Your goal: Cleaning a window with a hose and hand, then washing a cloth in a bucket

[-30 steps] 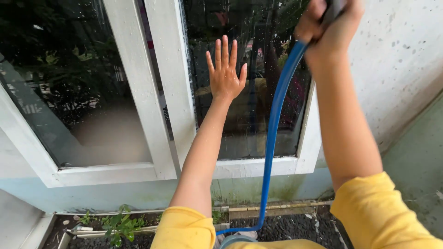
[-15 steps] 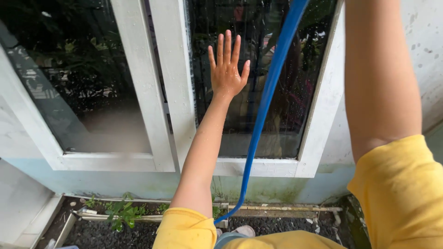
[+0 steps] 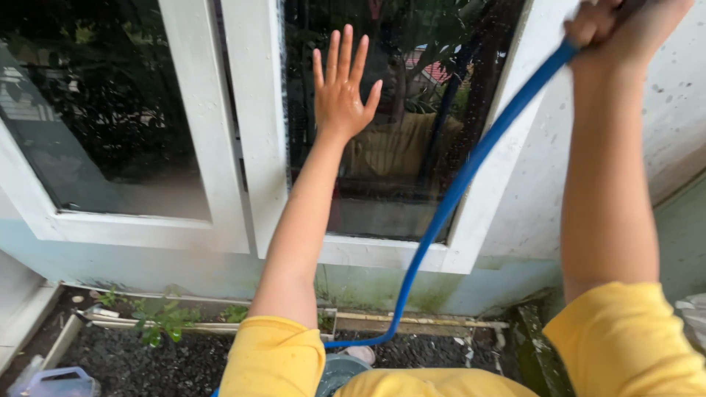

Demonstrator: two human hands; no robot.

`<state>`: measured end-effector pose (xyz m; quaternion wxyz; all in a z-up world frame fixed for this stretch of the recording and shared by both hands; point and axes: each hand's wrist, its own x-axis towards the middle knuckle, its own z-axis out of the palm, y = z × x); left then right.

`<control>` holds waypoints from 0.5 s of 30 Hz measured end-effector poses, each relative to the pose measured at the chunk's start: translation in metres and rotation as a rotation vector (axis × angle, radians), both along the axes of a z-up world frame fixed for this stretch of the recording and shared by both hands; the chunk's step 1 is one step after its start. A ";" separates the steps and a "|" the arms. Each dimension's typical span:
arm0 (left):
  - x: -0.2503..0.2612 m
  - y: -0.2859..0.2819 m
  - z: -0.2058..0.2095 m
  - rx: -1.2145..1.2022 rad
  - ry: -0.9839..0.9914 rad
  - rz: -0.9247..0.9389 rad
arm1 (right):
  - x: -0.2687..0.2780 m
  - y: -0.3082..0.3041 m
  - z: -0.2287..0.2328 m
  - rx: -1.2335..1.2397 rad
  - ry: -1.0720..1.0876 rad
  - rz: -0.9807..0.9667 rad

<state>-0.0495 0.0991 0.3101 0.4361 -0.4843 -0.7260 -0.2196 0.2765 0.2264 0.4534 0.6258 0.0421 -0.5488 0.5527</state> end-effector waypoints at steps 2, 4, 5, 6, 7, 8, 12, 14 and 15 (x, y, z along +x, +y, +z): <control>0.002 -0.009 -0.012 -0.054 0.009 -0.026 | 0.016 -0.022 -0.023 -0.120 0.000 0.003; 0.001 -0.016 -0.022 -0.114 0.017 -0.042 | 0.026 -0.037 -0.046 -0.246 -0.001 0.014; -0.001 -0.018 -0.028 -0.107 0.025 -0.090 | 0.029 -0.043 -0.058 -0.308 -0.035 0.049; -0.001 -0.023 -0.039 -0.108 0.029 -0.138 | 0.034 -0.049 -0.074 -0.379 -0.071 0.083; 0.001 -0.024 -0.049 -0.121 0.018 -0.132 | 0.032 -0.060 -0.082 -0.393 -0.081 0.088; 0.001 -0.025 -0.059 -0.128 0.012 -0.164 | 0.030 -0.071 -0.091 -0.459 -0.088 0.072; 0.006 -0.049 -0.116 -0.142 0.062 -0.361 | 0.030 -0.064 -0.145 -0.584 -0.036 0.094; 0.002 -0.066 -0.154 -0.191 0.064 -0.373 | 0.014 -0.086 -0.156 -0.578 -0.113 0.160; 0.000 -0.075 -0.172 -0.237 0.071 -0.398 | 0.005 -0.098 -0.162 -0.567 -0.182 0.215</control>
